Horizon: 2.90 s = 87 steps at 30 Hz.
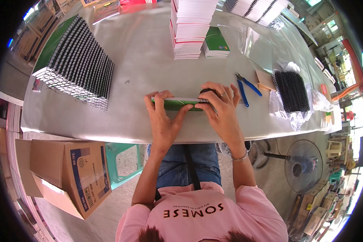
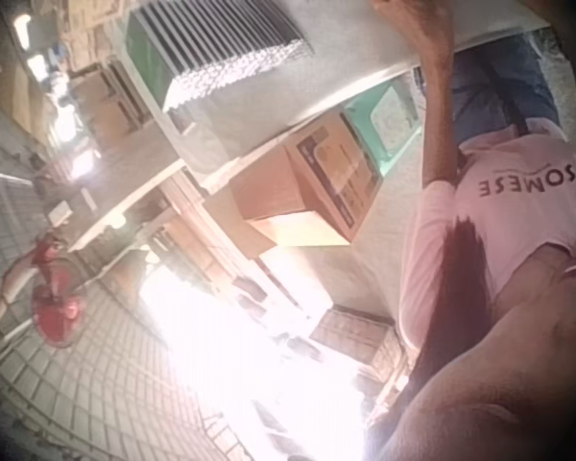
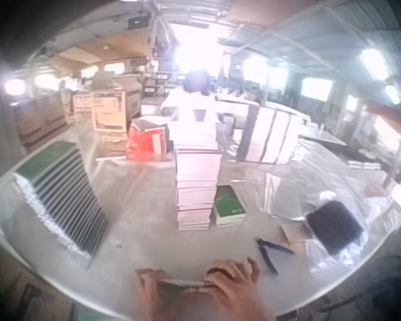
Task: The person threads a plastic spiral coil through the holes of a notebook by hand, trims the excess coil with pliers, and bends the ends to secure the binding.
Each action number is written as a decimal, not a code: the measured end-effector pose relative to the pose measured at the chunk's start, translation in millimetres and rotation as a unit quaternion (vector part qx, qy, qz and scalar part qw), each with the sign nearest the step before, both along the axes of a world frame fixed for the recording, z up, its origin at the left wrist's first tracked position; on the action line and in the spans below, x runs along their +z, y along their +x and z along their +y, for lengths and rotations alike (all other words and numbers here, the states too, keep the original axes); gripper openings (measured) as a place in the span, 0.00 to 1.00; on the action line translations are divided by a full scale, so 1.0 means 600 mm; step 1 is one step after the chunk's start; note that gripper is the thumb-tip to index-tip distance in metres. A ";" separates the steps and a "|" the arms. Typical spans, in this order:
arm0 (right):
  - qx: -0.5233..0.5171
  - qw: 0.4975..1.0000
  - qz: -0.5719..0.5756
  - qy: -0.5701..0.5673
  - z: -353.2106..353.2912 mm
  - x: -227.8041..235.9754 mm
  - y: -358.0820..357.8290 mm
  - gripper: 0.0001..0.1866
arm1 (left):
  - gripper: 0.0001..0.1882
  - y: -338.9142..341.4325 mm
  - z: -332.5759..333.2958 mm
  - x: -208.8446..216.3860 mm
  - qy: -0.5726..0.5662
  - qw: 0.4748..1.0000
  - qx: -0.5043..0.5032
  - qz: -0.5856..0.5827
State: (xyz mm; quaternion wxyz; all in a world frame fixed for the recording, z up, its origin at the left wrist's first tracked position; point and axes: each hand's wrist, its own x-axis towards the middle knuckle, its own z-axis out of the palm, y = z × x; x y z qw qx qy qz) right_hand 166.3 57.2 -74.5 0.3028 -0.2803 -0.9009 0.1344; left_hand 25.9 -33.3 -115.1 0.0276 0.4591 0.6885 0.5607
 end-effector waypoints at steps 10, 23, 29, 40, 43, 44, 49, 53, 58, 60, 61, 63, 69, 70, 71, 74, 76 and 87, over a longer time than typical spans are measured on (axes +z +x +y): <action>-0.008 0.999 0.015 0.041 -0.002 -0.016 -0.005 0.09 | 0.27 0.000 0.000 0.000 0.004 1.000 -0.004 0.003; -0.055 0.994 0.057 0.070 -0.010 -0.010 -0.007 0.14 | 0.28 -0.003 0.001 -0.004 0.004 1.000 -0.001 0.010; 0.003 0.994 0.104 0.034 -0.002 -0.018 -0.003 0.15 | 0.28 -0.001 0.001 -0.003 -0.003 1.000 -0.004 0.011; 0.056 0.992 0.116 -0.002 0.000 -0.001 -0.004 0.19 | 0.28 -0.005 0.000 -0.007 0.007 0.999 -0.007 0.034; 0.083 0.992 0.094 0.011 0.004 0.003 0.002 0.18 | 0.28 -0.004 -0.001 -0.004 0.010 0.999 -0.007 0.031; 0.091 0.992 0.087 0.010 0.005 0.004 0.004 0.18 | 0.28 -0.004 -0.001 -0.004 0.012 1.000 -0.008 0.027; 0.111 0.992 0.062 -0.003 0.009 0.014 0.006 0.16 | 0.28 -0.004 -0.001 -0.004 0.008 1.000 -0.010 0.026; 0.105 0.991 0.062 -0.050 0.012 0.012 0.008 0.13 | 0.29 -0.004 -0.003 -0.003 0.001 1.000 -0.010 0.016; 0.095 0.987 0.044 -0.126 0.010 0.020 0.001 0.08 | 0.29 -0.004 -0.004 -0.004 0.002 1.000 -0.013 0.001; 0.097 0.986 0.046 -0.127 0.008 0.020 -0.001 0.07 | 0.29 -0.005 -0.004 -0.005 0.000 1.000 -0.014 0.000; 0.096 0.987 0.047 -0.121 0.008 0.020 -0.001 0.08 | 0.29 -0.005 -0.004 -0.004 -0.001 1.000 -0.014 -0.002; 0.095 0.988 0.049 -0.108 0.008 0.018 -0.002 0.08 | 0.29 -0.005 -0.004 -0.004 -0.001 1.000 -0.016 -0.005; 0.084 0.989 0.029 -0.119 0.003 0.019 -0.004 0.09 | 0.28 -0.006 -0.002 -0.005 0.008 1.000 -0.023 -0.005; 0.083 0.989 0.026 -0.123 0.003 0.020 -0.003 0.09 | 0.28 -0.006 -0.002 -0.005 0.010 1.000 -0.024 -0.003; 0.081 0.988 0.023 -0.127 0.003 0.019 -0.003 0.09 | 0.28 -0.007 -0.001 -0.005 0.012 1.000 -0.026 -0.001; 0.077 0.986 0.019 -0.144 0.002 0.019 -0.001 0.09 | 0.28 -0.008 0.000 -0.004 0.010 0.999 -0.029 0.010; 0.078 0.984 0.020 -0.156 0.001 0.021 -0.002 0.10 | 0.29 -0.010 -0.001 -0.007 0.014 0.999 -0.028 0.003; 0.068 0.977 0.071 -0.188 0.002 0.028 -0.005 0.11 | 0.29 -0.009 -0.001 -0.006 0.012 0.999 -0.034 -0.007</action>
